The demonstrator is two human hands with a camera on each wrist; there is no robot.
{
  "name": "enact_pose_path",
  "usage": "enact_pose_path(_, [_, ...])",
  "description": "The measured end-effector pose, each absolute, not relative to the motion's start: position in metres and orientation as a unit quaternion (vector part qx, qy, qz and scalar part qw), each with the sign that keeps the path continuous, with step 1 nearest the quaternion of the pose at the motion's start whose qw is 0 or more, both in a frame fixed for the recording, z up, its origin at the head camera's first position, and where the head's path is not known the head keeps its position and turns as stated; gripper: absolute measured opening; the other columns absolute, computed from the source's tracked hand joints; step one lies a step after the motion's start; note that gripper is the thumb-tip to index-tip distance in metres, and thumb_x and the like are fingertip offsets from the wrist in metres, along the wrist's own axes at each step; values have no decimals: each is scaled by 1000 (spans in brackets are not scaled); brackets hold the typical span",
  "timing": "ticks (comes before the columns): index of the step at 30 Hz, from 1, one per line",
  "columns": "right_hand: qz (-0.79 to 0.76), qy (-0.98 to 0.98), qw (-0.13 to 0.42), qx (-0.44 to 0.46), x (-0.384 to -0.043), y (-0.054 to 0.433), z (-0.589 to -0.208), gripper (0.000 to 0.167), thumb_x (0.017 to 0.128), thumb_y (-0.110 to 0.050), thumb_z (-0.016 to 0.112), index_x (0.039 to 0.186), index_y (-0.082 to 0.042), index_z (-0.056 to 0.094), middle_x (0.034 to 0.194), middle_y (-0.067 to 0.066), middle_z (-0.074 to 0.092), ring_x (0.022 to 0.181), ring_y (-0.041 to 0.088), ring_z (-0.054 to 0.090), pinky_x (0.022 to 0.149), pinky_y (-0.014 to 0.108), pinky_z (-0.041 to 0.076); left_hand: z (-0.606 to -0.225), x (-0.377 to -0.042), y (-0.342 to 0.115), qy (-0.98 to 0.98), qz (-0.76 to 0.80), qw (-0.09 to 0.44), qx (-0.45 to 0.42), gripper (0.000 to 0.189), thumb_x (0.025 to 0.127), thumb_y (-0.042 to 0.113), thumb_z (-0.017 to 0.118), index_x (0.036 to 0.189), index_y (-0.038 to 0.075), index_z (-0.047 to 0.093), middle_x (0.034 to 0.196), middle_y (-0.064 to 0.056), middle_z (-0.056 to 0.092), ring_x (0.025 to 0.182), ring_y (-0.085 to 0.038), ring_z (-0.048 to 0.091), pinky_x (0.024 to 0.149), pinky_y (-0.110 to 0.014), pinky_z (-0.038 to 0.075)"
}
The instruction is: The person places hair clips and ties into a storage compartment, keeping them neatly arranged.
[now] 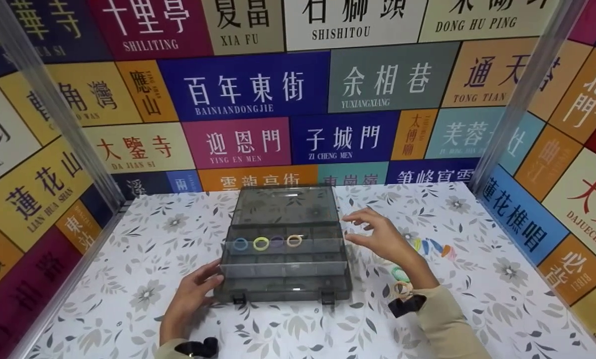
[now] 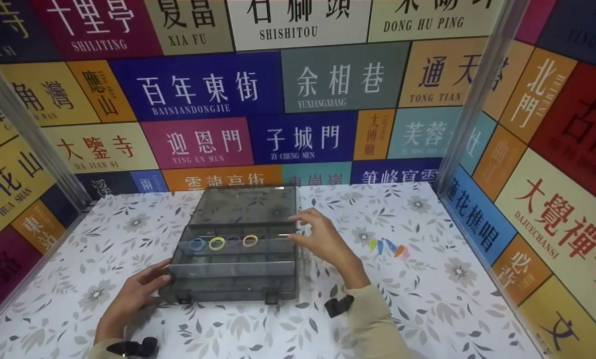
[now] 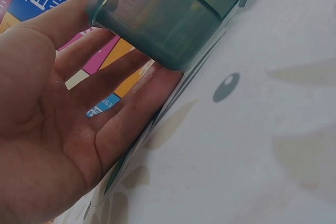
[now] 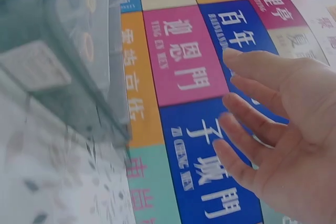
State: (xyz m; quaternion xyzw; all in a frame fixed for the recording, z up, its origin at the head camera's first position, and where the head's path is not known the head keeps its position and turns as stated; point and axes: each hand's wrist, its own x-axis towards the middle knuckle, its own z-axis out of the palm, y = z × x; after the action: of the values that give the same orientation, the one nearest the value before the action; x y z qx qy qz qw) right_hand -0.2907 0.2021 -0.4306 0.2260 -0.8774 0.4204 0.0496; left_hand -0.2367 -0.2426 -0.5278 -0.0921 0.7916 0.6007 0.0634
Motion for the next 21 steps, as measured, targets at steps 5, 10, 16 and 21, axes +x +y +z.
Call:
enact_pose_path(5, [422,-878,55,218,-282,229,-437,40,90,-28,76,128,-20,67,127,4,64,115,25,60,95,48,51,-528,-236,-241,791,600,69,-97,53,97,26,67,147,19,53,151,-18,51,138,-40,50,90,-49,59])
enact_pose_path(10, [417,-881,26,222,-279,261,-451,41,89,-28,76,128,-19,68,130,6,63,116,28,58,95,47,50,-529,-236,-241,792,599,72,-95,53,97,26,67,147,18,52,151,-17,50,138,-40,50,90,-49,59])
enact_pose_path(16, [386,-885,-48,255,-283,300,-472,48,89,-29,76,132,-13,65,136,14,59,120,39,55,97,58,48,-529,-236,-244,795,595,70,-95,54,96,28,68,147,19,52,151,-16,50,138,-39,50,89,-48,59])
enact_pose_path(21, [381,-887,-88,246,-281,327,-486,53,89,-30,76,135,-10,62,140,18,56,120,42,54,97,58,49,-528,-236,-245,796,594,69,-93,55,96,28,68,148,20,52,152,-17,49,137,-40,50,89,-48,59])
